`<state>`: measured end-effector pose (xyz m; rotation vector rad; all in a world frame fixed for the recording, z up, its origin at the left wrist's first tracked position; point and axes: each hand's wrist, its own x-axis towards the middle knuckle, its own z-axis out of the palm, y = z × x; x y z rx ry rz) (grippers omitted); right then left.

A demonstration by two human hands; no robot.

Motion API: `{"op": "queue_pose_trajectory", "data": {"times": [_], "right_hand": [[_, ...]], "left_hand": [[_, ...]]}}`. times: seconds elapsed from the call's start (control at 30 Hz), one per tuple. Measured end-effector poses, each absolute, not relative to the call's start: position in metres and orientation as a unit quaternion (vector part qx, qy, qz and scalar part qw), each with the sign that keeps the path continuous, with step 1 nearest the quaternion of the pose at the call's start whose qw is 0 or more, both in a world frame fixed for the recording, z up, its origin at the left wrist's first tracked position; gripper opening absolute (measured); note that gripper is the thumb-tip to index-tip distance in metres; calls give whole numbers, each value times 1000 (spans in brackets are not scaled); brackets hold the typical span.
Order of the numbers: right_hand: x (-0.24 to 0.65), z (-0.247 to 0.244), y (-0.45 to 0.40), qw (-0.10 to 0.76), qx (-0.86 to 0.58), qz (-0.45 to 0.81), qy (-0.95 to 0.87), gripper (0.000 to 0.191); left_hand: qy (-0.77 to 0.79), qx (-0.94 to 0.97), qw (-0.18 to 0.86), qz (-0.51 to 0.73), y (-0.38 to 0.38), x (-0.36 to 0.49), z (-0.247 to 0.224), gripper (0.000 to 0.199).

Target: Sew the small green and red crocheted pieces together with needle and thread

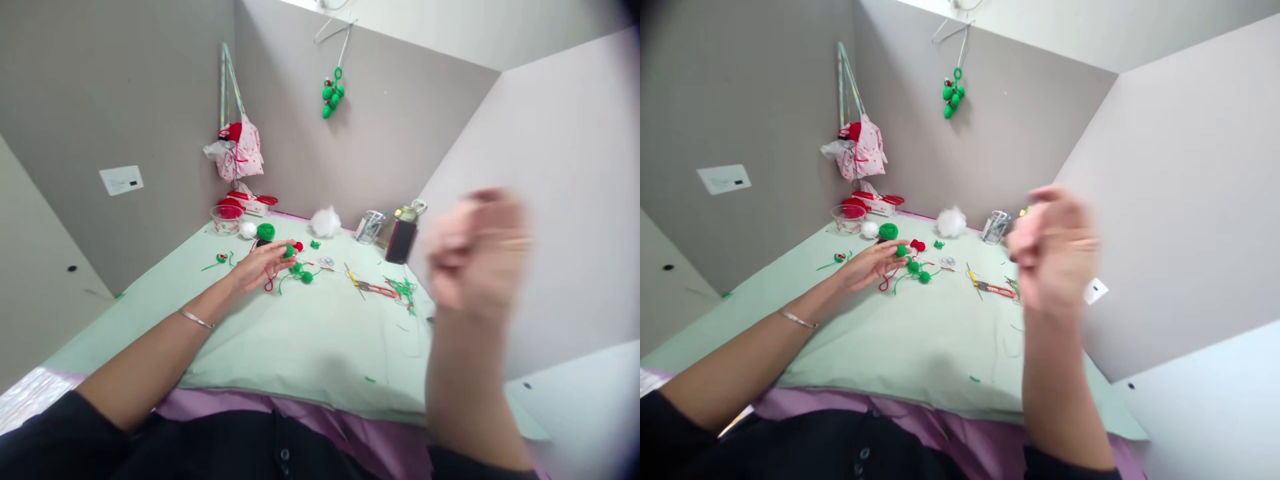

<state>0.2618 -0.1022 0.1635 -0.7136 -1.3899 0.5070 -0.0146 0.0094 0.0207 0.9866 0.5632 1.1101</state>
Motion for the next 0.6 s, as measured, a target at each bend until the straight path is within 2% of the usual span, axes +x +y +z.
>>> {"op": "queue_pose_trajectory", "data": {"times": [0.03, 0.1, 0.17, 0.23, 0.37, 0.6], "right_hand": [[241, 142, -88, 660, -325, 278, -618, 20], [211, 99, -64, 545, -372, 373, -652, 28], [196, 65, -50, 491, -420, 379, -662, 30], [194, 45, -47, 472, -448, 361, -668, 28], [195, 40, -56, 451, -468, 339, -680, 22], [191, 39, -57, 415, -481, 327, -700, 18]], "left_hand": [[241, 434, 716, 491, 8, -14, 22, 31], [231, 430, 729, 481, 5, -13, 24, 28], [235, 429, 728, 480, 3, -10, 25, 23], [247, 426, 723, 485, 3, -7, 24, 17], [257, 441, 711, 483, 2, -5, 23, 15], [243, 499, 690, 465, 0, -7, 22, 32]]}}
